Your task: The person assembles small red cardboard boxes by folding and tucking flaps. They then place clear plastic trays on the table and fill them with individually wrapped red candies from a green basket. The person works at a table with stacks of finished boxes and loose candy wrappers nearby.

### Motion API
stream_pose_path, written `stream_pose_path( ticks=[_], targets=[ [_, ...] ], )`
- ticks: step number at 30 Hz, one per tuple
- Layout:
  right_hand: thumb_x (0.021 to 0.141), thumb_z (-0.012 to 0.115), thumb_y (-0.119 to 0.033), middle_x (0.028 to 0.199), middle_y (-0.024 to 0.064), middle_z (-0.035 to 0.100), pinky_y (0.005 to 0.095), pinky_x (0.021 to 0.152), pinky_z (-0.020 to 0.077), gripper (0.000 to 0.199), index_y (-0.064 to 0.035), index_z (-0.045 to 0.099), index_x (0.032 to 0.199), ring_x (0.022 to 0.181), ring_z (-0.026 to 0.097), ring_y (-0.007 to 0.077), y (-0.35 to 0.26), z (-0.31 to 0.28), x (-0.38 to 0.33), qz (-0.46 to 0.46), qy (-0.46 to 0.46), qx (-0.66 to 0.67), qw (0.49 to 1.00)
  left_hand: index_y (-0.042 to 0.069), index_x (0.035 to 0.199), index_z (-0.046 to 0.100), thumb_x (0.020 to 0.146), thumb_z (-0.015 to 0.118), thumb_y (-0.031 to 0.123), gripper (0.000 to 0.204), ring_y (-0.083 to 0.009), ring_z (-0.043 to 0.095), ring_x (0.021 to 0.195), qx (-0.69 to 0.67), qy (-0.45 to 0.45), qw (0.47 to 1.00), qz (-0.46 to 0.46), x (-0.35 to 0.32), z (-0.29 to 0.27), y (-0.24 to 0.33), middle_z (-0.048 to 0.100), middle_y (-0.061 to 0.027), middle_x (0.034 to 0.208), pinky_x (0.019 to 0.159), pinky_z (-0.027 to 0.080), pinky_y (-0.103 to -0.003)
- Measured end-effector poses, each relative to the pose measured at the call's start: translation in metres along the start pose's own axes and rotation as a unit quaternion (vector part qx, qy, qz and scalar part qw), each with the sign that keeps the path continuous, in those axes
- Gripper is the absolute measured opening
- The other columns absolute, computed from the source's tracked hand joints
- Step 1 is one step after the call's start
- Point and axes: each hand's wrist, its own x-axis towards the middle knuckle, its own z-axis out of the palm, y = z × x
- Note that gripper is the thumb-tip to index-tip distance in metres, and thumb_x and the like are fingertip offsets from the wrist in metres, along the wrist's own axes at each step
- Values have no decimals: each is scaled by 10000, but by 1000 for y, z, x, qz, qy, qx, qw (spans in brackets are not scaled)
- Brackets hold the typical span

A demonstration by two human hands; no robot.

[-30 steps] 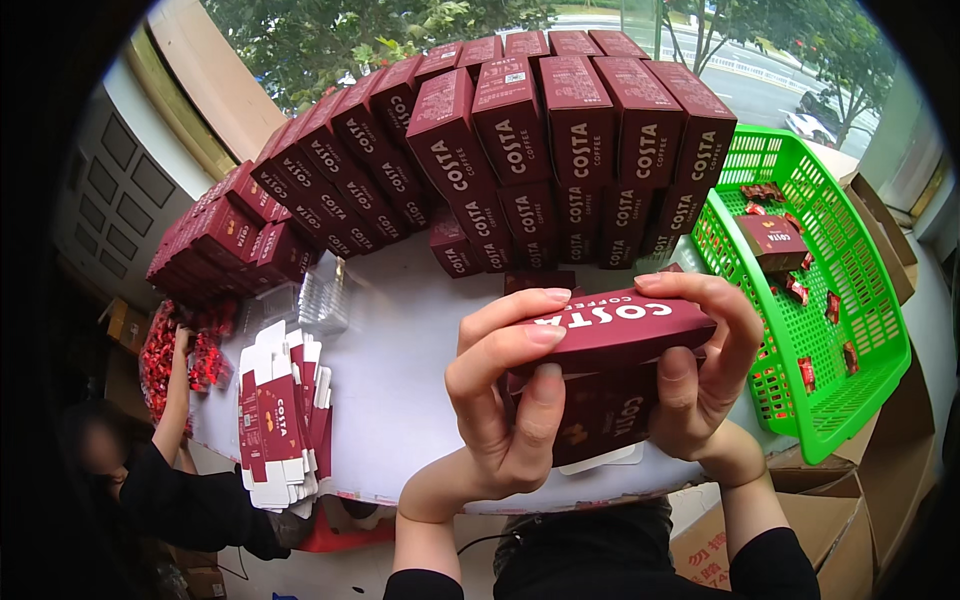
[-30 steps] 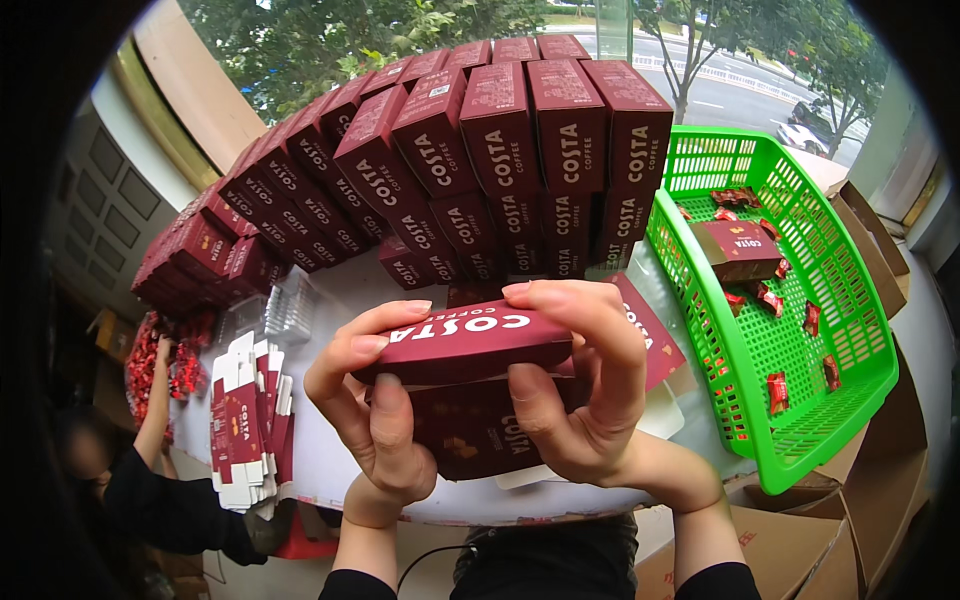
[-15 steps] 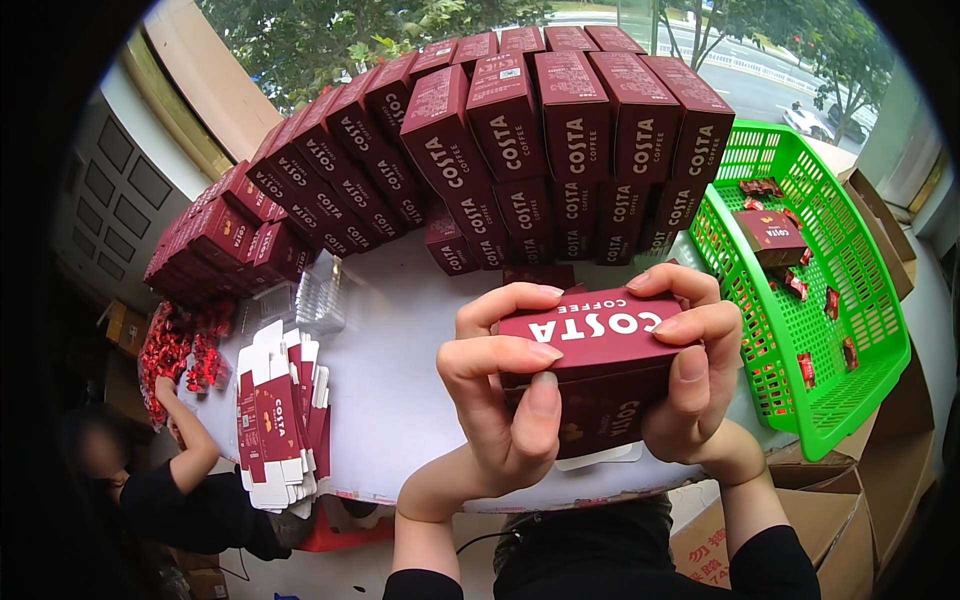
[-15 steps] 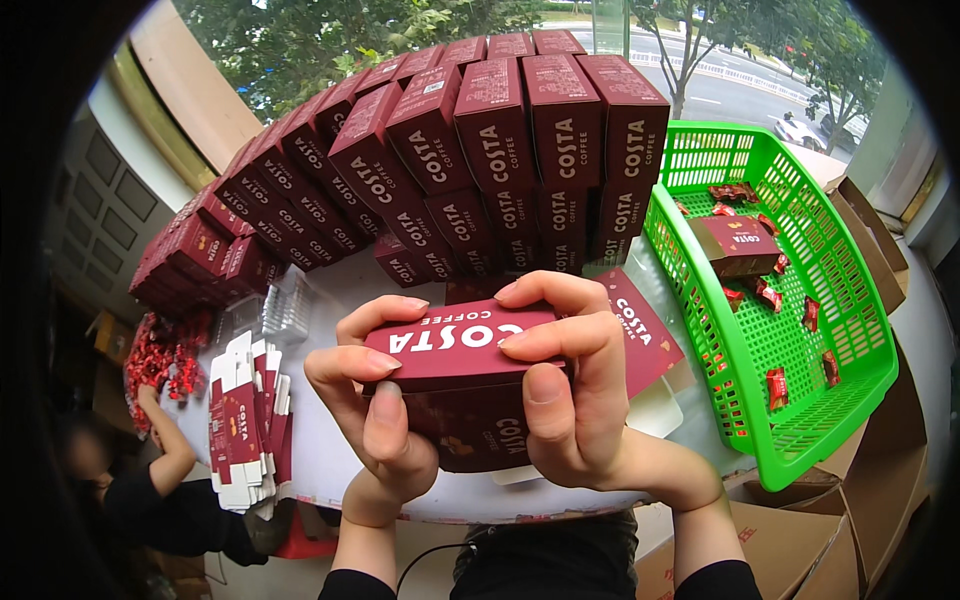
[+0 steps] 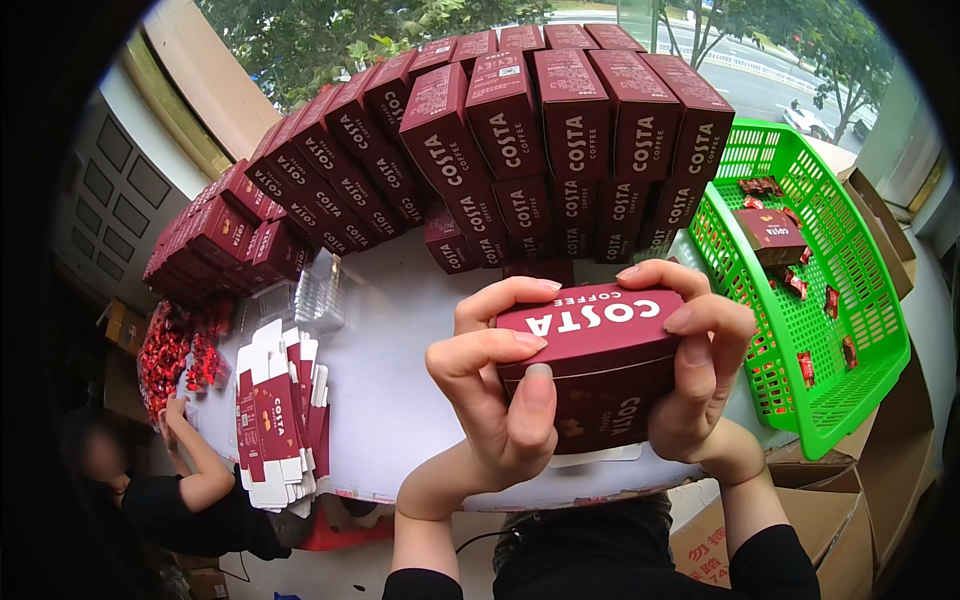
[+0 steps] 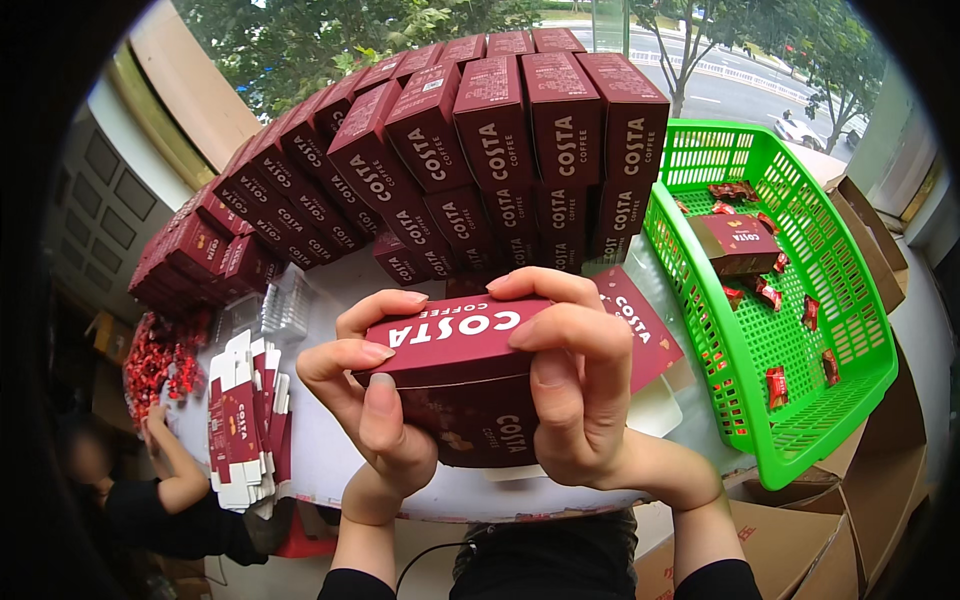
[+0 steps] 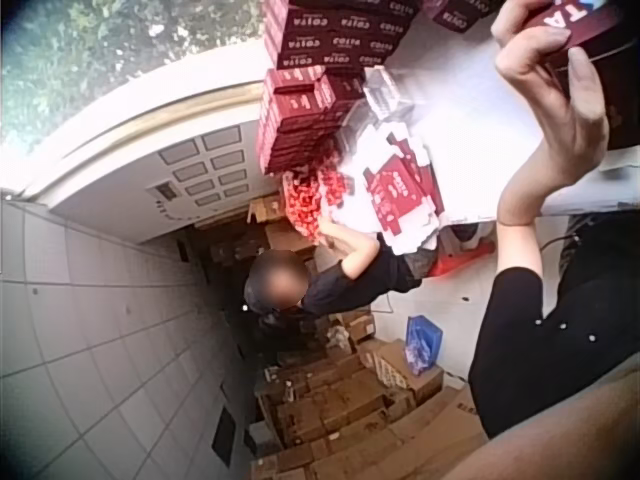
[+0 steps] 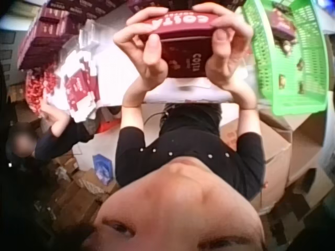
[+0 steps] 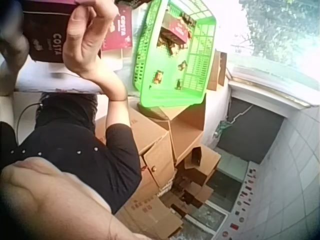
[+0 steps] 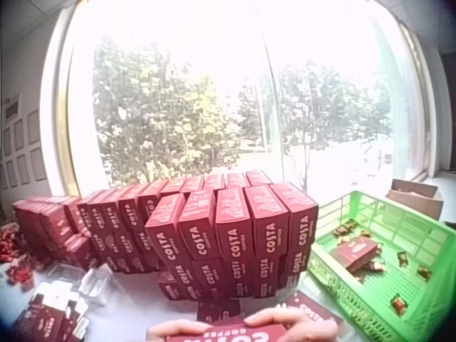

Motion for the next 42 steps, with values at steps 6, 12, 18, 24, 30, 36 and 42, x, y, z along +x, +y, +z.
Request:
stream_pose_path(
  ticks=[6,12,18,24,30,36,42],
  targets=[
    [982,472,-418,1184,268,467,348,906,430,396,-31,429,1057,1022,510,241,-1,1,-2,29,3,36,999,98,1117,468,986,420,472,399,-297,505,1045,51,-12,996,67,0,-1,-6,447,-273,1199,881,465,-389],
    [995,437,-413,1198,255,463,343,937,402,387,-29,429,1044,1039,495,220,-5,4,-2,82,17,52,995,78,1073,495,984,431,473,409,-275,502,1042,-21,19,999,43,-6,2,-10,466,-255,1176,882,452,-389],
    [1010,356,-381,1293,213,407,358,988,364,410,2,431,1139,1100,472,217,-8,5,3,173,-20,9,985,29,1063,452,949,577,224,258,-185,498,1032,63,21,993,-99,8,-8,6,459,-183,1203,909,426,-320],
    [946,412,-263,1374,129,405,348,1004,384,439,-13,381,1307,1223,442,203,-12,0,13,292,-14,-44,955,22,1160,461,979,564,247,306,-74,546,884,73,33,946,-315,36,-63,0,544,-56,1020,774,468,-216],
    [935,437,-203,1347,116,430,342,995,373,409,-21,395,1298,1199,447,189,-14,5,12,326,-39,-46,943,-6,1059,527,985,523,387,400,-74,556,816,199,-42,868,-453,18,-150,-82,608,-50,892,749,464,-230],
    [931,446,-187,1323,107,453,331,988,377,401,-17,400,1291,1183,459,181,-13,3,13,334,-30,-50,941,-18,1062,596,938,568,467,501,-122,587,873,271,-158,796,-517,-6,-160,-137,664,-82,937,805,471,-265],
    [925,448,-176,1307,104,467,330,982,382,392,-14,412,1281,1172,470,180,-11,2,11,329,-23,-68,942,10,1087,576,914,600,335,369,-294,605,1018,587,-21,710,-388,0,-171,-113,627,-173,1073,860,477,-409]
  ],
)
